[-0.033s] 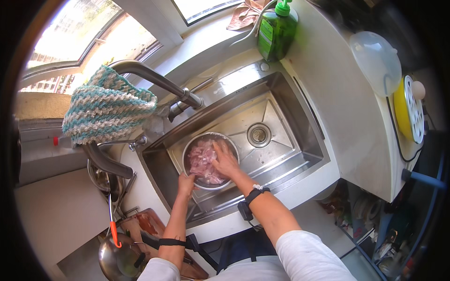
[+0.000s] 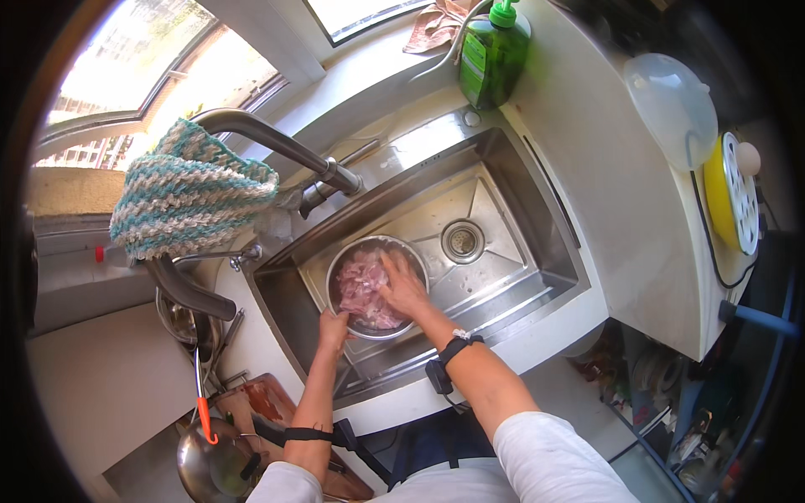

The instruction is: Wash raw meat pieces in a bowl in the kitchen sink.

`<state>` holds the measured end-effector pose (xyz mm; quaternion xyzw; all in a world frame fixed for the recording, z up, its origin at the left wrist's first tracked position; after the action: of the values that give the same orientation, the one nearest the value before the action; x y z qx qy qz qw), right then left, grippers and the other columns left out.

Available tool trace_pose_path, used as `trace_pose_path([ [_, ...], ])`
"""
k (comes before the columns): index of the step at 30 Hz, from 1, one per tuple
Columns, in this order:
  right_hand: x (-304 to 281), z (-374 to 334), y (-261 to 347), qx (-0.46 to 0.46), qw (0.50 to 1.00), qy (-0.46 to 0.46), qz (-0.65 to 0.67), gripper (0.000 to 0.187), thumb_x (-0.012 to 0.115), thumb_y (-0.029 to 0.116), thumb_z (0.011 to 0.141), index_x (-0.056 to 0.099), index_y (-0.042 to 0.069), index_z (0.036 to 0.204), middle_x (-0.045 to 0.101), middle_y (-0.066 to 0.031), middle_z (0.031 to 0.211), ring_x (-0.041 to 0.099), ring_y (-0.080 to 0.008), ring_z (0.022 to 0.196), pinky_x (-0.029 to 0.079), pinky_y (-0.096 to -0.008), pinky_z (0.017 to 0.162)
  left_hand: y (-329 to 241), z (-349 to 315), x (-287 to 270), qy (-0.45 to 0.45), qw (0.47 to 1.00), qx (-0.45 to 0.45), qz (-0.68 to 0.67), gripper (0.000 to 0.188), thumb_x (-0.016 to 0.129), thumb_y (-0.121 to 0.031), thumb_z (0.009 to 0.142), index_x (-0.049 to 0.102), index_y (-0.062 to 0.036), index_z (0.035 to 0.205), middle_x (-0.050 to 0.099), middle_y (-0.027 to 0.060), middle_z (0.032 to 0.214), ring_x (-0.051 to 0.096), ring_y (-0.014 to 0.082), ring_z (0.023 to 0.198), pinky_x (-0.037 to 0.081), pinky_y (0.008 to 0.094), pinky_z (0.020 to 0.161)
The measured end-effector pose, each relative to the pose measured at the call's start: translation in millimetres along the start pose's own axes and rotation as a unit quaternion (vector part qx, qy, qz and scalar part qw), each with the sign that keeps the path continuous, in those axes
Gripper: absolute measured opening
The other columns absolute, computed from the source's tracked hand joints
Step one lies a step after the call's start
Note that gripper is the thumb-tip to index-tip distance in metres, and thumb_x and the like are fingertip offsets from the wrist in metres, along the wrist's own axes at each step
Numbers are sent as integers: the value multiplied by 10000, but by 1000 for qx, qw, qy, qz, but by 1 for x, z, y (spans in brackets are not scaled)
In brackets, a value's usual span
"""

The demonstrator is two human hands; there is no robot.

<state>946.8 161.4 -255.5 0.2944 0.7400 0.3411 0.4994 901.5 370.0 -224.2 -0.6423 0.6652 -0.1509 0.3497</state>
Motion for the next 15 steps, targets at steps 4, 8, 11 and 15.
trace_pose_path([
  [4,-5,1,-4,14,999,-5,38,821,606,314,846,191,188,1543,234,-285,1532,329,-496,1359,341,-515,1105,-12,-5,8,1,999,32,24,425,483,-36,852,510,-12,1276,655,133,874,655,207,559,557,321,396],
  [8,-9,3,-5,28,998,15,45,824,609,377,872,171,203,1548,228,-287,1535,324,-499,1361,353,-511,1095,-22,-10,14,5,999,34,16,449,466,-24,841,510,-24,1288,659,137,885,662,208,565,558,315,392],
  [11,-8,5,-11,19,999,9,49,822,604,403,883,164,203,1549,223,-289,1538,333,-503,1354,360,-513,1089,-30,-13,18,0,999,39,15,458,454,-13,829,515,-25,1282,665,144,906,663,209,560,559,311,390],
  [15,-5,8,-15,6,999,-7,52,812,599,399,887,174,181,1544,255,-293,1523,353,-501,1343,367,-504,1084,-30,-10,16,5,1000,22,20,508,444,20,812,524,-69,1305,669,150,985,672,229,610,566,327,393],
])
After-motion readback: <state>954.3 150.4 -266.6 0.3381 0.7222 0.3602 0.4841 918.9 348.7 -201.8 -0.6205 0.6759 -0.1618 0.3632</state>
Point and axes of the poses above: each hand's wrist, its own z-axis towards the middle knuckle, its own x-axis out of the palm, y = z × x, the point moved 1 cm from there along z, towards the middle knuckle
